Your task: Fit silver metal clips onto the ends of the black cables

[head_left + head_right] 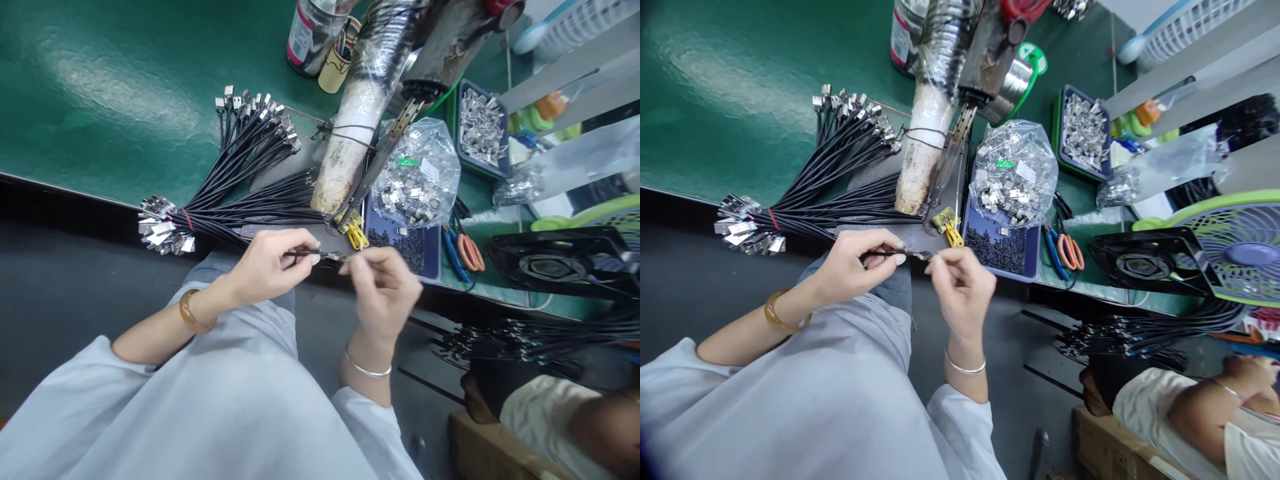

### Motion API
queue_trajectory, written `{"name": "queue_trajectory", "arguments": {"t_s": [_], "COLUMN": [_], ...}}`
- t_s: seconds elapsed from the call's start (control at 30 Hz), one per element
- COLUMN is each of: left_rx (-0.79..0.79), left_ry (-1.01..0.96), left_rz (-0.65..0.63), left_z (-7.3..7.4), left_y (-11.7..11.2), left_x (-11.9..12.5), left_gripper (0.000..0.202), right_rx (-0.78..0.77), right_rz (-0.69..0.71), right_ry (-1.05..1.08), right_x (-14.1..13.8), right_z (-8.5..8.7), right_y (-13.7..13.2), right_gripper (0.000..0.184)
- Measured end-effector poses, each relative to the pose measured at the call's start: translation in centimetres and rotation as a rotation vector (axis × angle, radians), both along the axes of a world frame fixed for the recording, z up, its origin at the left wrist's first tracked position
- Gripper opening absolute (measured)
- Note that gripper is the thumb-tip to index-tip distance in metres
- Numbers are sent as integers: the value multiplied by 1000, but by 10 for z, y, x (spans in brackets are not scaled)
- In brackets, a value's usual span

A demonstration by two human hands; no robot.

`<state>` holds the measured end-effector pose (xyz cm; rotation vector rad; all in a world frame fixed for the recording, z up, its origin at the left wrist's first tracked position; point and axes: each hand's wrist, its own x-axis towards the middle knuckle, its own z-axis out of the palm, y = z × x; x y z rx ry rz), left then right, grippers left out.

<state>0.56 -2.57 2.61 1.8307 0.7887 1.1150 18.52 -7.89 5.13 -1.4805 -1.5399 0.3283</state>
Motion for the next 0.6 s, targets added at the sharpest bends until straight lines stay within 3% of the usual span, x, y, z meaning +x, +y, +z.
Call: {"name": "queue_trajectory", "arguments": {"t_s": [0.1, 0.17, 0.23, 0.37, 0.5, 0.6], "left_rx": [-208, -264, -250, -174, -127, -84], "left_ry": [-27, -13, 7, -3, -39, -46], "left_rz": [-87, -113, -109, -53, -11, 29], "left_z": [3, 4, 5, 4, 0, -4], "left_y": [8, 13, 16, 16, 11, 7], "left_x": [-2, -1, 0, 4, 7, 8], "left_gripper": [11, 13, 15, 13, 13, 14], "right_rx": [47, -134, -307, -581, -635, -556], "right_rz": [-287, -350, -337, -226, -112, -154], "right_ry": [-143, -315, -396, -319, -237, -224], "right_x": [26, 47, 66, 84, 87, 86], "right_z": [7, 10, 10, 8, 7, 4], "right_y": [10, 23, 39, 64, 70, 64], "right_gripper": [19, 21, 22, 18, 14, 13]}}
